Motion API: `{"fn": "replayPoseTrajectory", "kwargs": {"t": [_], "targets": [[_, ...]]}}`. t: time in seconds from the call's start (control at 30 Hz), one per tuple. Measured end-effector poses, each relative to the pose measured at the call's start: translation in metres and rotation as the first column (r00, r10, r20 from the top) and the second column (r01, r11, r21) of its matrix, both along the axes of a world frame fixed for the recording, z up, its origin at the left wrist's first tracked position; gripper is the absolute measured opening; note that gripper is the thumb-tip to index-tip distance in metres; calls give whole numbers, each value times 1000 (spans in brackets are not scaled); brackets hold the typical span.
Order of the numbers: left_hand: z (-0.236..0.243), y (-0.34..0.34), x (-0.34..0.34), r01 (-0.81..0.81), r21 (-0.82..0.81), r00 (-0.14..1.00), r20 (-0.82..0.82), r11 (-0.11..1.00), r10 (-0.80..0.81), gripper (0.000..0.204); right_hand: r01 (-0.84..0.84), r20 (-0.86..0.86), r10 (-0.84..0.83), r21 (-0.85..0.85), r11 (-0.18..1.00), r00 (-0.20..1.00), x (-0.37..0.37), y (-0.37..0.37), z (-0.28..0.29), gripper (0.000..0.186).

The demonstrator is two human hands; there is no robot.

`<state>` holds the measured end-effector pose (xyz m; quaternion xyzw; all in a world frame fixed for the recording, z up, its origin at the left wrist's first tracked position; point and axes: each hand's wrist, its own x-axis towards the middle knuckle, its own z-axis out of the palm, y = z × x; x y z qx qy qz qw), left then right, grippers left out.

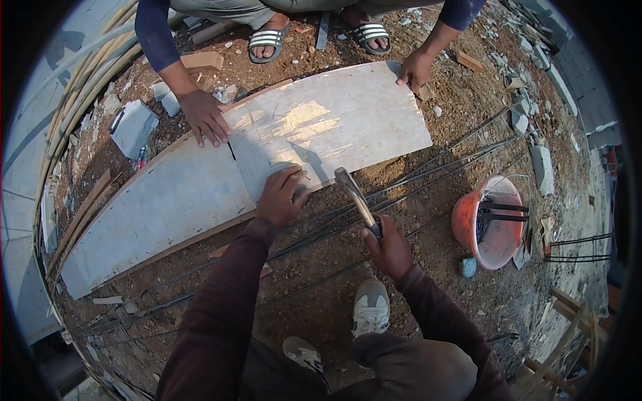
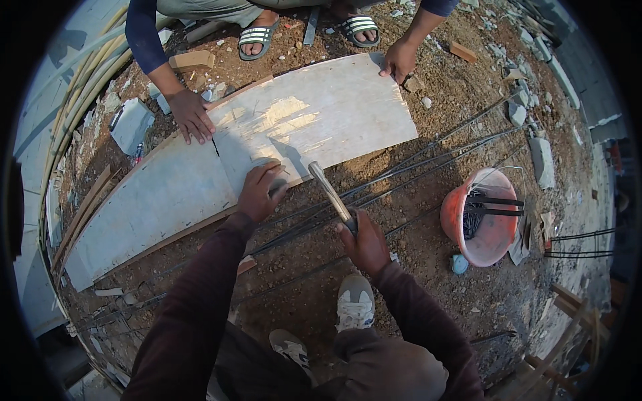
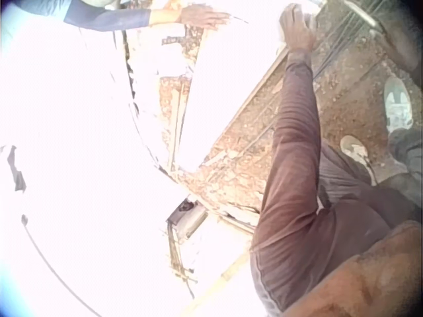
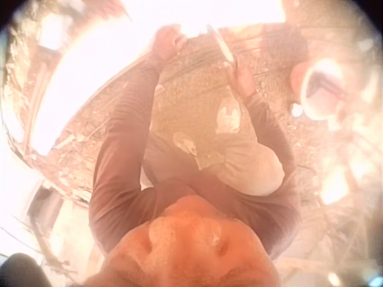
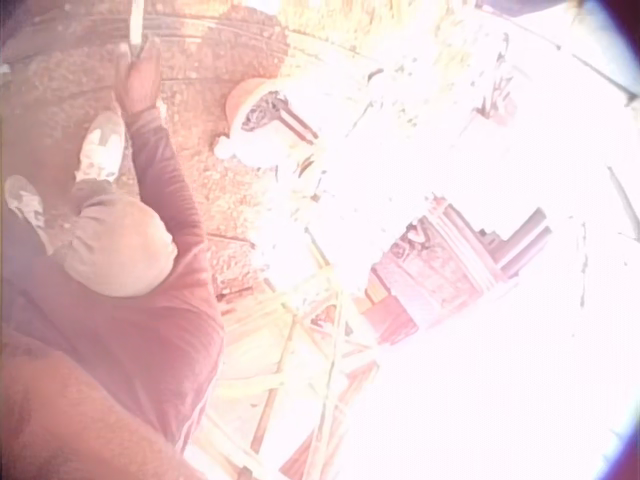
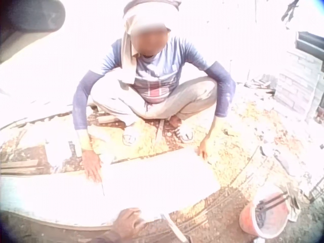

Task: The person drives nails into a wooden beam using a small axe, cuts the beam with a handsaw, and retrieves plywood boards. They then position the plywood boards onto the wooden frame and hammer nails into them using the axe.

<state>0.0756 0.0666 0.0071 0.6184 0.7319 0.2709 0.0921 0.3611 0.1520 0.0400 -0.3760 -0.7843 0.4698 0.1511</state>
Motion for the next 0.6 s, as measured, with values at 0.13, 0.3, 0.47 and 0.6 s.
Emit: {"fn": "replayPoseTrajectory", "kwargs": {"t": [0.13, 0.3, 0.47, 0.6], "targets": [[15, -26, -20, -108, -135, 935, -350, 985, 55, 90, 50, 106, -54, 46, 998, 993, 34, -22, 4, 24], [8, -30, -29, -149, -423, 865, -494, 894, -89, 112, 98, -8, -98, 23, 995, 995, 40, -28, -3, 24], [2, -29, -30, -171, -453, 860, -502, 875, -91, 110, -4, 193, -18, 111, 994, 981, 17, -11, 3, 23], [0, -31, -32, -157, -434, 836, -536, 887, -115, 109, -42, -59, 61, 278, 960, 996, -10, -3, 18, 25]]}}
